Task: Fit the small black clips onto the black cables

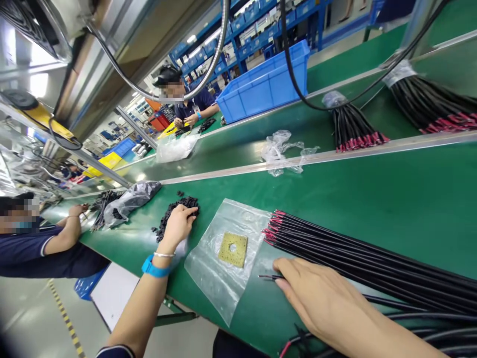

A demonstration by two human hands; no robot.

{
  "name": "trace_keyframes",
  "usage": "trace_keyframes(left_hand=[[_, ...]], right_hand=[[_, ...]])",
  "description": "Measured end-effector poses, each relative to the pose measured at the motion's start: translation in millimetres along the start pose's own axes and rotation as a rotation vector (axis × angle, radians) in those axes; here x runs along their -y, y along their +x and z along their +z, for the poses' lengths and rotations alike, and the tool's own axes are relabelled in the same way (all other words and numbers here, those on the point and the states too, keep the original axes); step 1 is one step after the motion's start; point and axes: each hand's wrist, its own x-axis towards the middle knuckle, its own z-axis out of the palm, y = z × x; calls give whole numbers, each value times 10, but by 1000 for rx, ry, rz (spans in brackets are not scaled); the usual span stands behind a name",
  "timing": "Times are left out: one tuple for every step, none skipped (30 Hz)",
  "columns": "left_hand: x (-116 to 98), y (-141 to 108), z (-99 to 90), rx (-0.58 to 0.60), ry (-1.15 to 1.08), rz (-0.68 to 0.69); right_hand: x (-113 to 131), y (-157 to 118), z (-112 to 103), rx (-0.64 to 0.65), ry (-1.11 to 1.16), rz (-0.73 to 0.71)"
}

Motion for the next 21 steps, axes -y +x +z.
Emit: trace_keyframes(left_hand=[[27, 42, 25, 6, 24, 20], [40, 60, 41, 14, 43, 43], [44, 60, 49, 25, 58, 66], [46, 48, 51, 38, 68, 89], [51, 30, 50, 52, 76, 108], [59, 10, 47, 66, 82, 123], [73, -8, 45, 78, 86, 131], [90, -22, 43, 88, 87, 135], [110, -31, 42, 99, 87, 135], [130, -35, 40, 111, 84, 135], [149, -37, 36, 126, 79, 134], [165, -35, 30, 142, 71, 134], [176, -33, 20, 156, 63, 133], [184, -31, 6, 167, 54, 130], [186, -30, -13, 172, 44, 124], [184, -33, -36, 171, 32, 116], [178, -39, -61, 163, 19, 107], [166, -51, -87, 151, 2, 97], [147, -69, -111, 136, -18, 86], [120, -95, -131, 121, -43, 74], [83, -130, -145, 110, -75, 61]], right_hand=[[4, 3, -6, 20, 5, -15], [10, 7, -15, 44, 10, -30], [17, 13, -23, 58, 12, -33], [24, 18, -32, 60, 10, -27], [31, 21, -39, 60, 9, -24], [36, 23, -43, 63, 9, -23], [39, 23, -45, 69, 8, -24], [40, 20, -44, 74, 5, -25], [38, 16, -41, 79, 1, -28], [35, 11, -37, 84, -3, -32], [30, 6, -33, 86, -7, -36], [25, 3, -29, 85, -9, -40], [19, 1, -27, 82, -9, -44], [15, 1, -25, 80, -7, -46], [11, 2, -24, 77, -5, -48], [9, 3, -23, 73, -4, -50], [7, 3, -20, 69, -2, -53], [6, 2, -16, 67, 0, -55], [4, 0, -10, 64, 0, -56], [2, -4, -2, 62, 1, -54], [0, -9, 5, 62, 1, -51]])
